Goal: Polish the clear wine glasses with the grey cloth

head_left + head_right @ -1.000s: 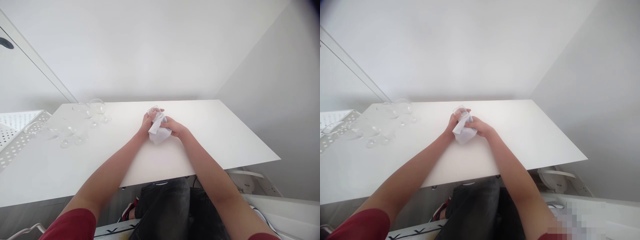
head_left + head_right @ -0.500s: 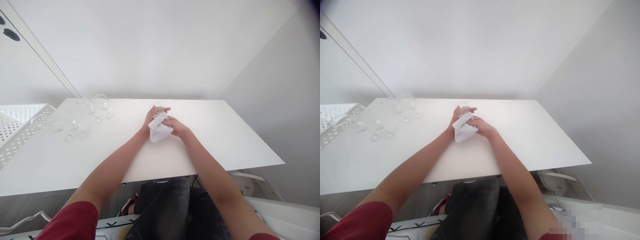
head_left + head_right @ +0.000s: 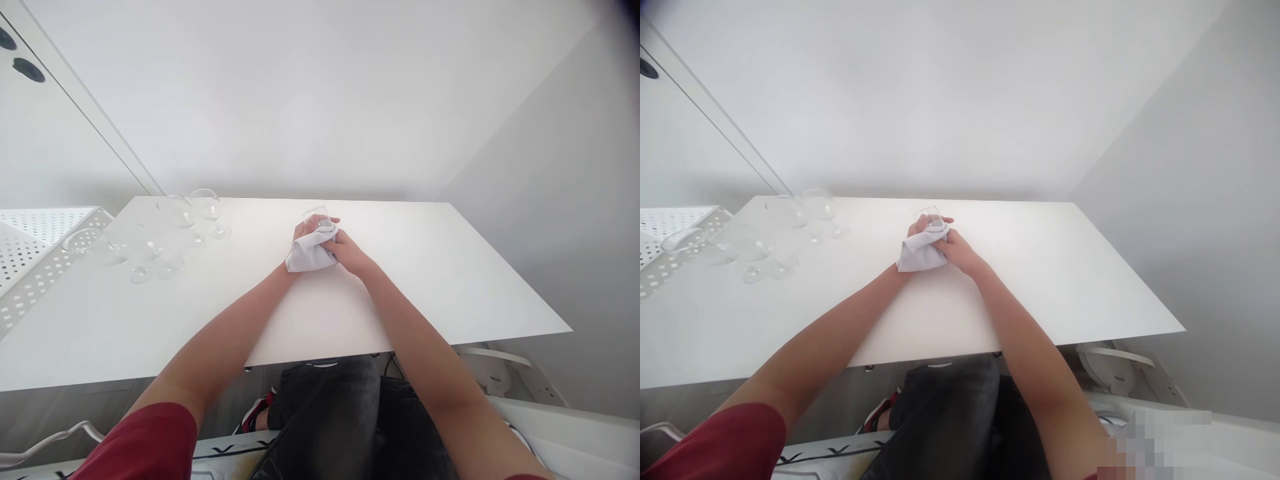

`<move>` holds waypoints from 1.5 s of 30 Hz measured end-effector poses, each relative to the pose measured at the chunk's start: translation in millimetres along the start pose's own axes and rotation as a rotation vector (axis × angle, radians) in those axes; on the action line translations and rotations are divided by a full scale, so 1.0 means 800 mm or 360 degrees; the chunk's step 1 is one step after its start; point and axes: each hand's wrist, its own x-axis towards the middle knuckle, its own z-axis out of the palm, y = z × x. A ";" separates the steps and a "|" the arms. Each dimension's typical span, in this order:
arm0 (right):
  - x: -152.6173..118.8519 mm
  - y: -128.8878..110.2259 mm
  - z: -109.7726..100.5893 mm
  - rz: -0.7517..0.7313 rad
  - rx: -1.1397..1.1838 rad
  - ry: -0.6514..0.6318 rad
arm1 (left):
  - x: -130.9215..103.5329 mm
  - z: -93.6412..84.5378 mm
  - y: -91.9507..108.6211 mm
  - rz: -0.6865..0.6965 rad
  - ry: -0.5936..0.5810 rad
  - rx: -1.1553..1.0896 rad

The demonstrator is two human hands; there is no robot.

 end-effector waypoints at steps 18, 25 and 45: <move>-0.003 -0.016 -0.005 -0.0131 0.0289 0.0136 | 0.007 -0.005 -0.019 0.0103 -0.0264 0.0129; 0.001 -0.014 0.004 -0.0298 -0.0033 0.0236 | 0.016 -0.002 -0.012 0.0056 -0.0158 -0.0024; -0.006 -0.007 -0.006 0.0042 0.0332 0.0113 | 0.010 -0.006 -0.025 -0.0120 -0.0142 0.0047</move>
